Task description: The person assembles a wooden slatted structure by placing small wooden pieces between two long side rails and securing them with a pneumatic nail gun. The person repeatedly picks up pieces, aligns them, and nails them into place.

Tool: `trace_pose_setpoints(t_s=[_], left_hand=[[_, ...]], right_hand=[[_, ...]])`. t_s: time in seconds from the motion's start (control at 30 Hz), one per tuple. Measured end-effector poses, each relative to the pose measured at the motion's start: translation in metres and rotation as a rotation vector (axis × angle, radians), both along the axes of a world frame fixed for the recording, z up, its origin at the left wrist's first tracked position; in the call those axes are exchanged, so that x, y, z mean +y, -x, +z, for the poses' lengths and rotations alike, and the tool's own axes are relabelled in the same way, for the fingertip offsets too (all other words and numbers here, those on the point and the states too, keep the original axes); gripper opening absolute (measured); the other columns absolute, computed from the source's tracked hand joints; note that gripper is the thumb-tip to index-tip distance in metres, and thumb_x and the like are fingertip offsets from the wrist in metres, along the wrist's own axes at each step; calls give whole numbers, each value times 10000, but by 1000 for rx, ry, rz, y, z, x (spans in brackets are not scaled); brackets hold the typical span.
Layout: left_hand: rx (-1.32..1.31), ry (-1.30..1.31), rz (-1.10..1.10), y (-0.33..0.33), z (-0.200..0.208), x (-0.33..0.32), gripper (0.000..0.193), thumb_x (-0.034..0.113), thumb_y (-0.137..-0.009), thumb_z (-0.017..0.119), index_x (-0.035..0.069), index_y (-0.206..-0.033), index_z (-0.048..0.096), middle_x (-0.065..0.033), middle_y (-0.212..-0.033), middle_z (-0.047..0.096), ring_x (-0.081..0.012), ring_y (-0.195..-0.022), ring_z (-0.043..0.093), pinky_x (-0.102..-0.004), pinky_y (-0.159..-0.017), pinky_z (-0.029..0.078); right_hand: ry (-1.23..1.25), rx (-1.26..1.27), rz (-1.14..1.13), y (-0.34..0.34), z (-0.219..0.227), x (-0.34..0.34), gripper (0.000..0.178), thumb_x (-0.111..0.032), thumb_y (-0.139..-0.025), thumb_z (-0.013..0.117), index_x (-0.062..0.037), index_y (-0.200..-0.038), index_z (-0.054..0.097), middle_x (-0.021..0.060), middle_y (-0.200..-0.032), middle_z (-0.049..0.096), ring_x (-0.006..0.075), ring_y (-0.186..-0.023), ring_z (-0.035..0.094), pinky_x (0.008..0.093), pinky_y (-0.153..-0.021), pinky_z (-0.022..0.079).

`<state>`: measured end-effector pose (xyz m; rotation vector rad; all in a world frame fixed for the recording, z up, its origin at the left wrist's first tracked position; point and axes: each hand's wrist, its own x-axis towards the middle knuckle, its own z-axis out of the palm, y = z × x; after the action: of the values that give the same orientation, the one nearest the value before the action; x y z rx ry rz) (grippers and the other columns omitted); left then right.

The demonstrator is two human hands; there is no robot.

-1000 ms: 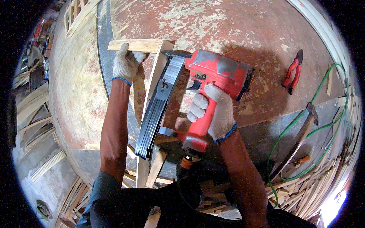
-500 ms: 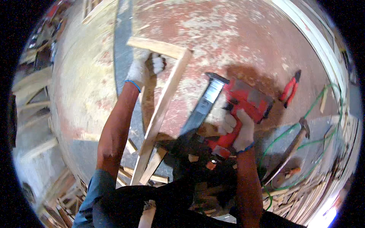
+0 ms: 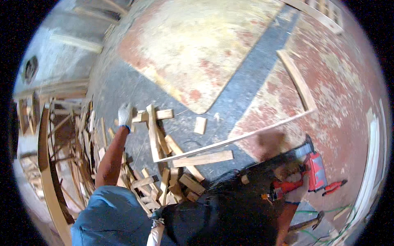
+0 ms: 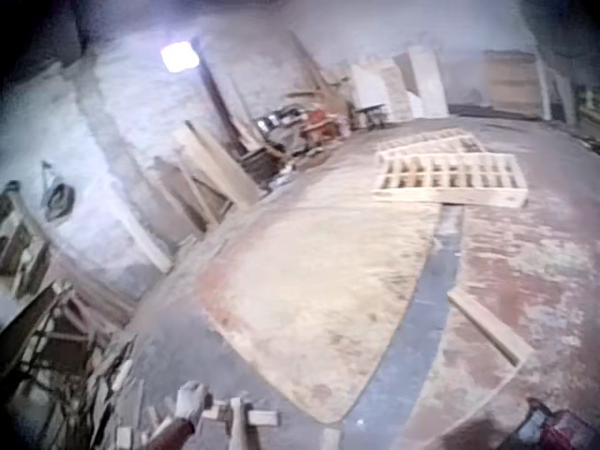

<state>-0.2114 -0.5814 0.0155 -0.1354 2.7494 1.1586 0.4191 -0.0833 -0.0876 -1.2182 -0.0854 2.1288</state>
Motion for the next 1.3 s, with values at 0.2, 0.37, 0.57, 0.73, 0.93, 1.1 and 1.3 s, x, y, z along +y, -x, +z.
trace_pose_setpoints(t_s=[0.2, 0.37, 0.57, 0.73, 0.93, 1.1, 1.3], left_hand=[[-31, 474, 159, -107, -85, -219, 380, 301, -917, 606, -12, -1107, 706, -256, -1048, 719, -392, -1020, 687, -462, -880, 518], [-250, 434, 90, -208, -85, -174, 340, 285, -940, 620, 8, -1115, 710, -218, -1098, 724, -367, -1031, 687, -421, -900, 515], [-444, 395, -199, -320, -19, -93, 435, 355, -969, 633, 9, -1233, 635, -253, -1116, 702, -423, -1060, 666, -449, -896, 514], [-252, 735, -565, -366, 3, -74, 394, 361, -904, 682, 27, -1108, 640, -229, -1001, 704, -456, -965, 660, -522, -848, 514], [-446, 525, -296, -332, -12, -85, 338, 294, -887, 704, 52, -1117, 647, -208, -968, 702, -395, -921, 688, -494, -827, 532], [-604, -600, 430, -225, 21, -139, 459, 232, -869, 704, 23, -1264, 599, -124, -1024, 707, -346, -987, 685, -490, -984, 524], [-630, -1396, 177, -140, 64, -50, 585, 289, -925, 481, -43, -1406, 492, -202, -1052, 658, -367, -885, 660, -577, -935, 523]], right_hand=[[-84, -373, 322, 28, 22, -10, 355, -459, -991, 556, -110, -953, 599, 9, -770, 566, 189, -735, 546, 333, -691, 459], [-174, -246, 259, 6, 21, -7, 355, -465, -994, 549, -114, -961, 593, 14, -791, 585, 192, -759, 561, 347, -703, 470], [-155, -332, 296, 2, 26, -13, 366, -469, -998, 536, -108, -994, 597, 17, -806, 591, 198, -764, 567, 360, -705, 479], [-134, -309, 358, 17, 15, -11, 377, -472, -1001, 526, -103, -1022, 600, 19, -819, 596, 203, -767, 573, 371, -706, 486], [-161, -313, 360, 5, 12, -2, 393, -476, -1006, 513, -97, -1055, 604, 22, -835, 601, 209, -772, 579, 383, -707, 494], [-163, -288, 357, 1, 7, 1, 408, -479, -1009, 502, -91, -1082, 607, 25, -848, 606, 214, -775, 585, 394, -708, 501], [-173, -246, 342, 2, 1, 2, 428, -483, -1014, 490, -85, -1115, 610, 27, -864, 611, 221, -780, 591, 407, -709, 509]])
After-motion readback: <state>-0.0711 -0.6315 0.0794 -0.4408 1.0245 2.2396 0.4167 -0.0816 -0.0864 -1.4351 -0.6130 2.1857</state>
